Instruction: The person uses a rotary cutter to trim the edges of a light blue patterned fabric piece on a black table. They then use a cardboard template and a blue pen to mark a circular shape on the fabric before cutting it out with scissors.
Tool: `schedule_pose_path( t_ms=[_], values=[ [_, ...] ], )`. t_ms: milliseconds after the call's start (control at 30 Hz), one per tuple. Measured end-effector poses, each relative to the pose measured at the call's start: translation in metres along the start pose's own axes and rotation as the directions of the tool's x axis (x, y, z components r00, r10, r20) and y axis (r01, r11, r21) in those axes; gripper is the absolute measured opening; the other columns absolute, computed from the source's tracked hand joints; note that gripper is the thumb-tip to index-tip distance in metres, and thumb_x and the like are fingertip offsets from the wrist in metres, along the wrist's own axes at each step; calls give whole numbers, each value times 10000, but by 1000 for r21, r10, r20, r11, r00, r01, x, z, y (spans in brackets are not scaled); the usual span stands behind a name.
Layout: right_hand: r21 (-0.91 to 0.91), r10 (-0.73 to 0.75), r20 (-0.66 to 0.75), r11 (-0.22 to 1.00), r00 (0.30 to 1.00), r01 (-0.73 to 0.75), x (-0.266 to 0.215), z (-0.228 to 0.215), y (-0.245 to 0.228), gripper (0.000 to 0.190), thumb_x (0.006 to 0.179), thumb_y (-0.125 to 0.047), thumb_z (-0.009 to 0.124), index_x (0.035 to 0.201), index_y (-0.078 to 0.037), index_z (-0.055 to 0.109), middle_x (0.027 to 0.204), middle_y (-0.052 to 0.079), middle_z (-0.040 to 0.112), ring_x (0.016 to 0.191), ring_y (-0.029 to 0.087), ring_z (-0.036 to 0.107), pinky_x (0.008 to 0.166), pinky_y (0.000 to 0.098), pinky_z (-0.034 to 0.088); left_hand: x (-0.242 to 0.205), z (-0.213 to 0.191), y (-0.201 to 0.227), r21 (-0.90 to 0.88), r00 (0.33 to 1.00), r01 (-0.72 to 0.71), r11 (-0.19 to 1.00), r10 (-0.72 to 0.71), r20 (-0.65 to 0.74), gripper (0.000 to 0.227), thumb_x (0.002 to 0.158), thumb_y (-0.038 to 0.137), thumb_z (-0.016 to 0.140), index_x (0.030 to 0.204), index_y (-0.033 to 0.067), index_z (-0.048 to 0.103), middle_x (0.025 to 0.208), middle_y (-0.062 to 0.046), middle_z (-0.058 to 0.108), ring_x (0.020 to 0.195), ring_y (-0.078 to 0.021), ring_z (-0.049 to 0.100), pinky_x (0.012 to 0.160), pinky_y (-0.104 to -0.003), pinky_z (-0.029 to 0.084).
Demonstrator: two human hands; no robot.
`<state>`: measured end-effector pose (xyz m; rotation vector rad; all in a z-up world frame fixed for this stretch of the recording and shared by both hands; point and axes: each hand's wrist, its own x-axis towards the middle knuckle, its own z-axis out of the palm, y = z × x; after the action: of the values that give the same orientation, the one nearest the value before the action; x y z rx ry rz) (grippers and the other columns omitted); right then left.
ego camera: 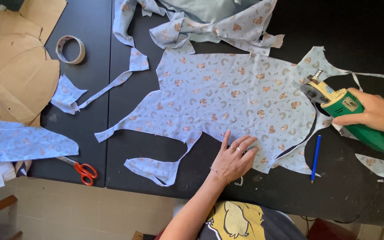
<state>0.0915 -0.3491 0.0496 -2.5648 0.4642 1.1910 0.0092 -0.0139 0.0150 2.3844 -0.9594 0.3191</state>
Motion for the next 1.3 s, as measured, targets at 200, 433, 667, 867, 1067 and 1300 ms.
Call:
schedule_pose_path(
  t_ms=[200, 433, 667, 867, 1067, 1300],
  values=[
    [-156, -83, -16, 985, 996, 80, 29, -6, 3, 568, 602, -313, 758, 1089, -132, 529, 680, 81, 631, 550, 214, 541, 524, 312, 385, 0, 0, -1, -3, 1000, -1, 1000, 1, 7, 97, 817, 139, 582, 897, 136, 528, 1093, -39, 514, 1056, -180, 502, 1014, -487, 239],
    [-160, -101, 5, 982, 995, 101, 33, -25, -27, 590, 546, -219, 786, 1086, -146, 560, 860, 55, 700, 704, 220, 638, 649, 308, 468, -1, 0, 0, 1, 1000, 3, 1000, -3, -12, 69, 830, 148, 569, 887, 135, 531, 1096, -44, 535, 1053, -179, 516, 1019, -477, 236],
    [-388, -122, 12, 914, 993, 117, 62, -28, -31, 771, 544, -327, 786, 1233, -227, 454, 858, 19, 713, 709, 183, 667, 635, 278, 492, -2, 1, -1, -11, 1000, 9, 1000, -9, 7, 65, 813, 140, 546, 878, 138, 546, 1092, -41, 538, 1056, -183, 518, 1015, -489, 249],
    [-556, -118, -6, 826, 993, 95, 82, -33, -41, 984, 509, -408, 749, 1371, -237, 306, 923, 49, 693, 765, 198, 666, 652, 271, 497, -1, -1, -2, -16, 1000, 9, 1000, -10, -14, 50, 806, 120, 537, 853, 133, 545, 1084, -44, 545, 1051, -185, 532, 1012, -478, 269],
    [-685, -224, 9, 709, 974, 170, 103, -41, -53, 916, 454, -441, 726, 1288, -324, 364, 988, -15, 665, 846, 173, 668, 690, 258, 502, -9, 10, -3, -5, 998, -6, 1000, 6, 66, 87, 787, 117, 529, 871, 136, 540, 1277, -43, 445, 1212, -186, 427, 1042, -449, 265],
    [-771, -203, 83, 607, 976, 192, 102, -52, -87, 777, 438, -441, 725, 1160, -398, 442, 847, -89, 707, 729, 107, 675, 618, 201, 494, -8, 7, -3, -1, 999, 19, 1000, -19, 47, 128, 789, 141, 551, 916, 139, 536, 1211, -43, 504, 1179, -197, 466, 1025, -450, 283]
  ],
)
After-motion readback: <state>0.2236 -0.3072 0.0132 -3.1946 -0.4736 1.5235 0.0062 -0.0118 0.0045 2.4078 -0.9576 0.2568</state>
